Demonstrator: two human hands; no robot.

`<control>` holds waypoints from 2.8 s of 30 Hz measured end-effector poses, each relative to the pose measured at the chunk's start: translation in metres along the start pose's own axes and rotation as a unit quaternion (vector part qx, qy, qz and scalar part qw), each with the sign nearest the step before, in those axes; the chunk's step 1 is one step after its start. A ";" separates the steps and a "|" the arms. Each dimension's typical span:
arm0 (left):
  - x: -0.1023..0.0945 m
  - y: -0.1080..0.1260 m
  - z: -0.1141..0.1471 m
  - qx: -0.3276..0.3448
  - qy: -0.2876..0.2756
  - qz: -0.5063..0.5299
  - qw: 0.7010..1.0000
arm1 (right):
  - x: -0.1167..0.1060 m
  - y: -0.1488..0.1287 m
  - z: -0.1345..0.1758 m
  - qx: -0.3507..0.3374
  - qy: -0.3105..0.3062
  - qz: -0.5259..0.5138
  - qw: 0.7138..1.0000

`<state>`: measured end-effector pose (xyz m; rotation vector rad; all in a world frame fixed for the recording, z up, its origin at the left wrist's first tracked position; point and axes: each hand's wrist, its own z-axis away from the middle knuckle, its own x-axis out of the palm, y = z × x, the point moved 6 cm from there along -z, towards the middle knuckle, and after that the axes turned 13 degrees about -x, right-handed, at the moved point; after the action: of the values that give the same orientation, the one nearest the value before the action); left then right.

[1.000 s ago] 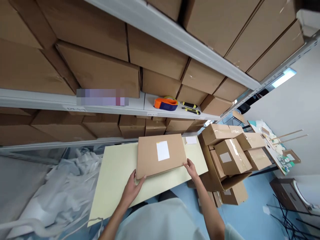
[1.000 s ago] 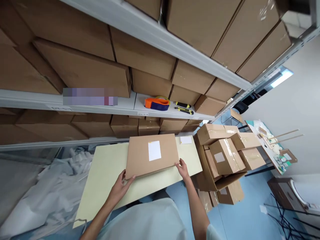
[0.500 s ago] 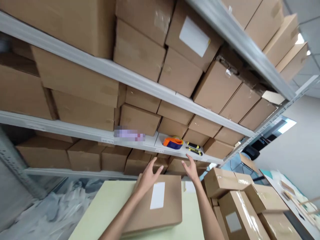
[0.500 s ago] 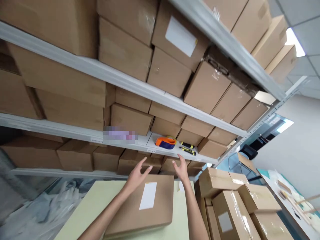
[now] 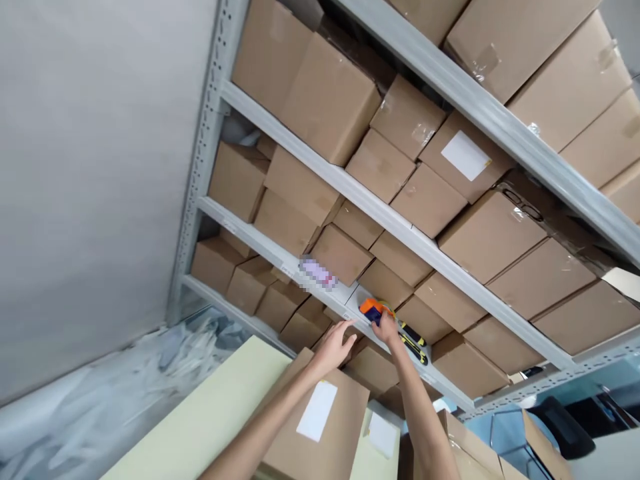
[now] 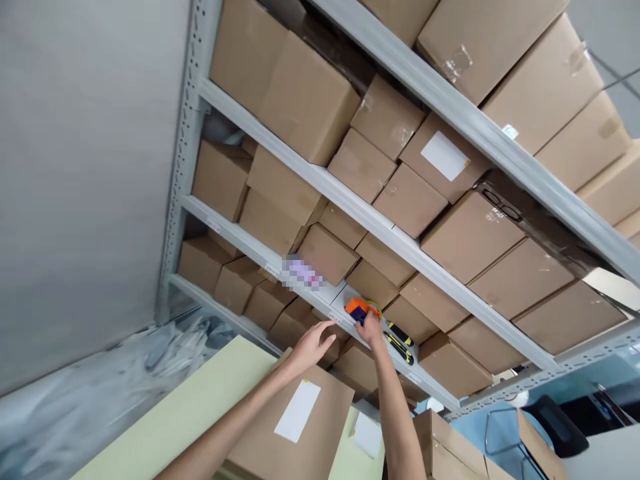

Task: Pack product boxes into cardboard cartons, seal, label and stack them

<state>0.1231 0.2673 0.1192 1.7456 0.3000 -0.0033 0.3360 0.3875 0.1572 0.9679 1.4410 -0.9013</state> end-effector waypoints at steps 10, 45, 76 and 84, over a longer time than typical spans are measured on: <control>0.014 -0.008 0.045 -0.051 -0.054 0.005 0.997 | -0.005 0.005 0.028 -0.012 0.054 -0.081 0.995; -0.100 0.017 0.173 -0.095 -0.024 -0.096 0.991 | 0.065 -0.154 0.280 0.022 0.048 -0.540 0.840; -0.120 0.037 0.173 0.010 -0.248 -0.046 0.968 | 0.026 -0.187 0.340 -0.166 -0.014 -0.207 0.964; -0.096 0.022 0.221 -0.032 -0.273 -0.042 0.960 | 0.040 -0.187 0.391 -0.161 -0.041 -0.214 0.963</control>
<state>0.0710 0.0308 0.1126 1.5942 -0.0343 -0.5235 0.3053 -0.0405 0.0859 0.3762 1.6938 -0.9609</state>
